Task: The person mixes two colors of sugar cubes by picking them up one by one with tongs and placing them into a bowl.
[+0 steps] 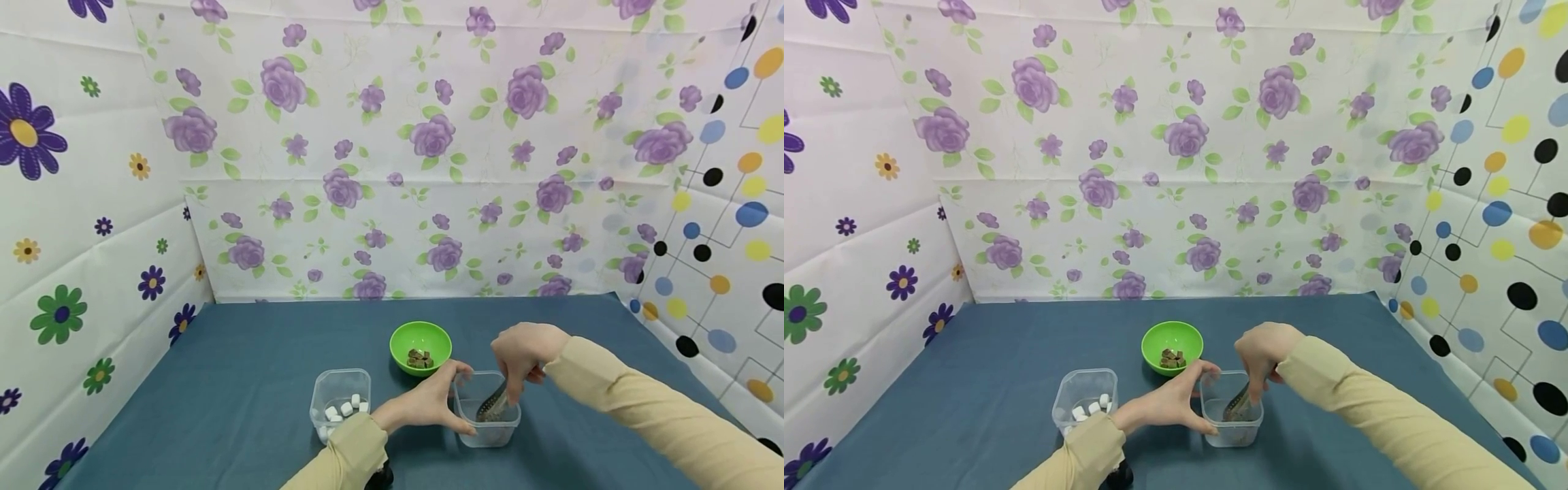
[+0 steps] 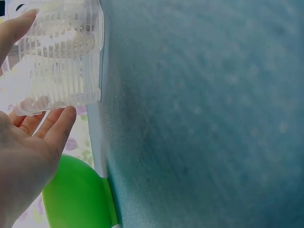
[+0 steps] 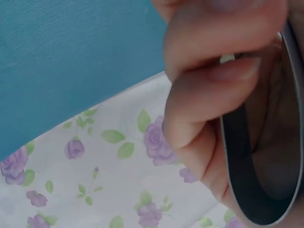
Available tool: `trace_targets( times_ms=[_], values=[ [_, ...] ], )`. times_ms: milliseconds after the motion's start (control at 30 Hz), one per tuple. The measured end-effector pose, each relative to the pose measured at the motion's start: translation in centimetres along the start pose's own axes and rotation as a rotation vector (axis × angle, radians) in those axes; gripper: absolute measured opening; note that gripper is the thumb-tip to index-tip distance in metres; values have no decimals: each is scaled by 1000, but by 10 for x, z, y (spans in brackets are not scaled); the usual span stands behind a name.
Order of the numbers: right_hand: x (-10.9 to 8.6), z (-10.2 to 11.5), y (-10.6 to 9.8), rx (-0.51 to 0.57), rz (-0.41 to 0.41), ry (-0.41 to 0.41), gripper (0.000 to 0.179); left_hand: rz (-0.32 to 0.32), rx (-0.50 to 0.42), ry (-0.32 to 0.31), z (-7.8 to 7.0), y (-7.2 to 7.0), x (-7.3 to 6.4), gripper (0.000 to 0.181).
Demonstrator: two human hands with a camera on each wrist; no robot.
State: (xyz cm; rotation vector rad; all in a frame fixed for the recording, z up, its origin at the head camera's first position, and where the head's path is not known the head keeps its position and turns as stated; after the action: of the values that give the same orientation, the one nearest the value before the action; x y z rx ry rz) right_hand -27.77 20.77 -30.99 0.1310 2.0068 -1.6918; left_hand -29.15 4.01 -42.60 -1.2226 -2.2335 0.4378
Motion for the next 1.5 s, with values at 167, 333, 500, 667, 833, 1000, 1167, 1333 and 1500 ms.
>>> trace_targets(
  times_ms=[167,333,500,667,833,1000,1167,1333,1500],
  values=[
    [-3,4,1,-31,-52,-22,31,-1,1,-5,0,0,0,74],
    [0,4,2,-48,-84,-29,33,1,0,-2,1,0,0,74],
    [4,0,3,-42,-105,-41,35,2,-1,2,1,0,0,74],
    [3,-7,5,-2,-134,-71,34,2,6,8,0,0,1,75],
    [2,-16,6,38,-159,-95,35,4,10,16,0,0,0,74],
    [0,-29,10,111,-178,-152,33,-2,20,10,0,0,-1,74],
    [-3,-41,14,176,-184,-190,31,-6,40,8,0,0,0,74],
    [-7,-46,13,217,-186,-204,28,-5,52,13,-1,0,-1,74],
    [-11,-51,12,269,-181,-237,27,-6,45,19,0,0,0,74]
  ],
)
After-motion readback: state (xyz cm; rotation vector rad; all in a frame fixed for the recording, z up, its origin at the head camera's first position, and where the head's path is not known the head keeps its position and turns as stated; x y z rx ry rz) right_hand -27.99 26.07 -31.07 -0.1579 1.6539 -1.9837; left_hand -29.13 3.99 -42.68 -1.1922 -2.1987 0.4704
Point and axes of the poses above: each hand's wrist, its own x-axis towards the middle knuckle, its own y-axis out of the palm, z = x × y, the point moved 2 cm from there along x, towards the middle knuckle, and after that the axes turned 11 degrees about y, right-handed, at the moved point
